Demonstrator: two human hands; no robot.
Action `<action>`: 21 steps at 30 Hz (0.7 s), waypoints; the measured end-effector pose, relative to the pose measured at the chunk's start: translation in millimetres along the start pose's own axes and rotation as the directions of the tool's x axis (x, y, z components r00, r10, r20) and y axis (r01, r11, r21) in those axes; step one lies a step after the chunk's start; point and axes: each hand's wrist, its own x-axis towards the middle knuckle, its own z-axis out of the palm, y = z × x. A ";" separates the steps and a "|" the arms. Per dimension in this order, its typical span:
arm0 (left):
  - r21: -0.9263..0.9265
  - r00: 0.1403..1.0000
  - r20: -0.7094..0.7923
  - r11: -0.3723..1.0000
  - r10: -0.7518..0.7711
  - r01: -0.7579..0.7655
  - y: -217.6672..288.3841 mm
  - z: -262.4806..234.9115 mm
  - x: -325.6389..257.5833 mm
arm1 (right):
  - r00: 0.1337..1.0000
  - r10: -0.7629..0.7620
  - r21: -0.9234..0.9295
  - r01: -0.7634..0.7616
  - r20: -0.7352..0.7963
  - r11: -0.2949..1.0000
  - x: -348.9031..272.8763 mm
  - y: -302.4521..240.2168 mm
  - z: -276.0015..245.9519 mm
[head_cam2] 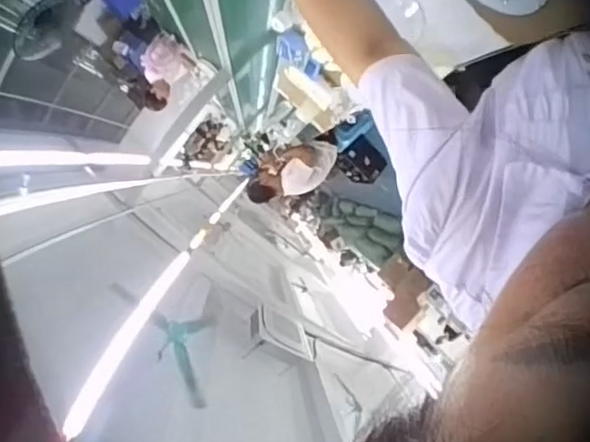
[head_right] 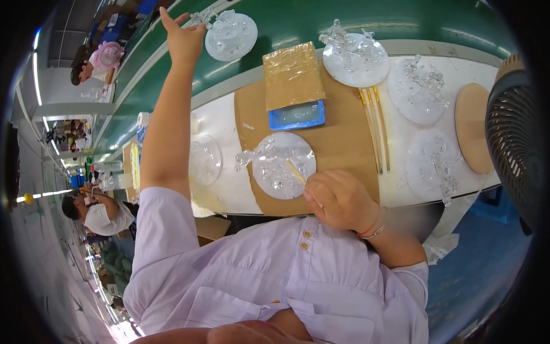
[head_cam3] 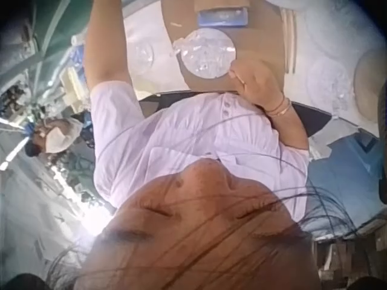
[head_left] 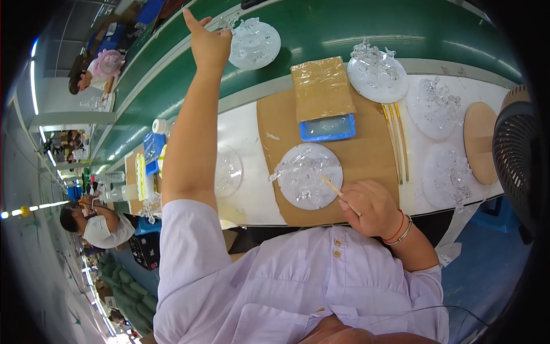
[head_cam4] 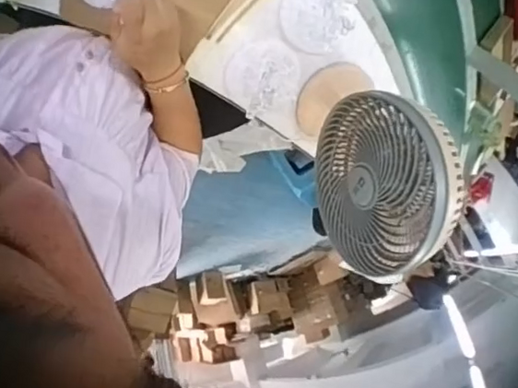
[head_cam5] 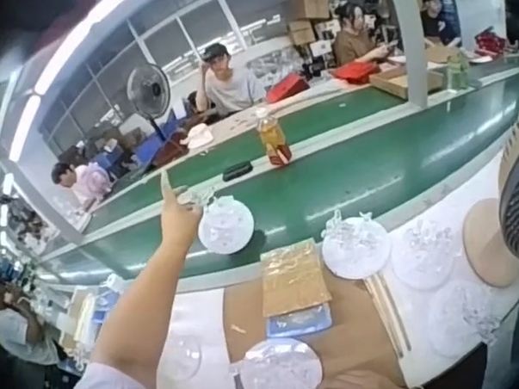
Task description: Applying adhesive to clear decorative lighting components using a wooden stick on an assembly line.
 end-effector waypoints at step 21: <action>0.203 0.999 -0.030 0.978 -0.043 0.048 -29.9 -204.0 -241.5 | 0.990 0.124 -0.092 -0.118 0.067 0.989 -14.0 0.5 3.6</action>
